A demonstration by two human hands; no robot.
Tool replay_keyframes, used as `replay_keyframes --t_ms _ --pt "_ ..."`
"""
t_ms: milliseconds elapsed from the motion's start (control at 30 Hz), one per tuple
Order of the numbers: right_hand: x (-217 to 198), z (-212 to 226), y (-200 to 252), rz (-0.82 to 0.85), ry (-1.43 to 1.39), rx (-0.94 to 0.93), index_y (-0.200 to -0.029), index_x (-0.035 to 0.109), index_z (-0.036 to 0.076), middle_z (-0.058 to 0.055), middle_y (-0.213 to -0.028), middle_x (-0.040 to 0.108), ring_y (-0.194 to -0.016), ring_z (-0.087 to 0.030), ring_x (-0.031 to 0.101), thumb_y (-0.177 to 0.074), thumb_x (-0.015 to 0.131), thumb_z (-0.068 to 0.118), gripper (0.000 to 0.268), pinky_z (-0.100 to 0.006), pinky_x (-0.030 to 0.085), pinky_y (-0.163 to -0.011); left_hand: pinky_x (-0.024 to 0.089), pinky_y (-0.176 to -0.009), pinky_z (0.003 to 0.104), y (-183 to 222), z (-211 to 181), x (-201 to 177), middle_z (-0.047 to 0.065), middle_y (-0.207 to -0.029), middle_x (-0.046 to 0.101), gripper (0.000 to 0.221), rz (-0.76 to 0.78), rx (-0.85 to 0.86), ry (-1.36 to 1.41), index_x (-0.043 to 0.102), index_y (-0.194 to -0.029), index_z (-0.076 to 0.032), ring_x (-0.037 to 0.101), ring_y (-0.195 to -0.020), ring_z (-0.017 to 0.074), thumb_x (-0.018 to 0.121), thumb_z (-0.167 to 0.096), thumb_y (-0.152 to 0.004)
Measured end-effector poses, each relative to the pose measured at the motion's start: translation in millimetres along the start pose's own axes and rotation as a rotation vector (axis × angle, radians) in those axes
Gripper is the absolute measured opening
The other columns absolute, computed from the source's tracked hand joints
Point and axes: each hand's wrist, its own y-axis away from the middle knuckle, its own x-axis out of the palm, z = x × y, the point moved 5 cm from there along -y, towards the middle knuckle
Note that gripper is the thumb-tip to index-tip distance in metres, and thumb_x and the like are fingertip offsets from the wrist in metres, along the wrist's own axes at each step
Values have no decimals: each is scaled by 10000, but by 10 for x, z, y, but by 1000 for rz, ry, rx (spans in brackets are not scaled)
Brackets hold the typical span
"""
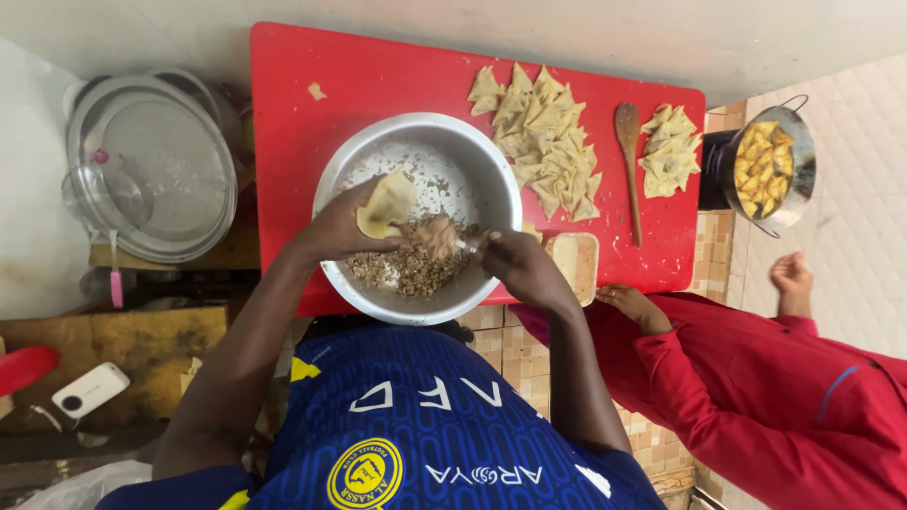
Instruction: Filling and folding samosa wrappers with a meat mixture on a table
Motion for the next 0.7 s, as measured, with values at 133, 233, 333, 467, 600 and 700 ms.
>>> replay_keyframes --t_ms 133,233,333,467,600,700 --pt "113 233 20 -213 -368 -85 -1033 814 71 -19 -790 704 -776 -135 666 -1064 793 68 37 -319 604 -769 613 -1110 502 -125 -141 306 268 -1316 784 962 72 -79 47 527 -1634 15 785 -1122 340 1009 -70 -807" --pt "265 81 -118 -252 -222 -112 -1053 851 55 -104 -796 759 -772 -212 712 -1085 796 151 115 -380 614 -795 543 -1199 587 -149 -139 479 405 -1376 723 1000 119 -117 28 462 -1668 81 769 -1176 486 981 -83 -829" --pt "342 -13 -183 -374 -93 -133 -1179 854 97 -136 -896 816 -936 -283 833 -1068 830 180 141 -425 654 -915 469 -1236 675 -162 -96 450 384 -1425 708 1100 72 -77 -56 429 -1645 153 693 -1325 564 1051 -201 -810" --pt "271 229 -84 -386 85 -134 -1183 798 10 -275 -943 767 -962 -515 785 -1020 760 38 169 -567 637 -847 397 -1272 695 -120 60 366 382 -1503 665 1034 81 -99 -170 486 -1642 93 605 -1425 592 1032 -189 -811" --pt "292 305 -74 -265 388 -128 -1092 803 83 -219 -833 740 -828 -538 759 -1002 671 80 160 -606 616 -719 535 -1178 639 -168 201 440 296 -1410 748 860 118 -143 -156 594 -1555 -67 721 -1289 539 1022 -100 -810" --pt "271 305 -103 -216 460 -131 -938 728 71 -175 -750 670 -743 -521 719 -959 613 64 116 -539 597 -662 548 -1176 616 -222 -21 512 316 -1364 767 774 145 -203 -134 613 -1537 -49 749 -1221 548 983 -94 -859"
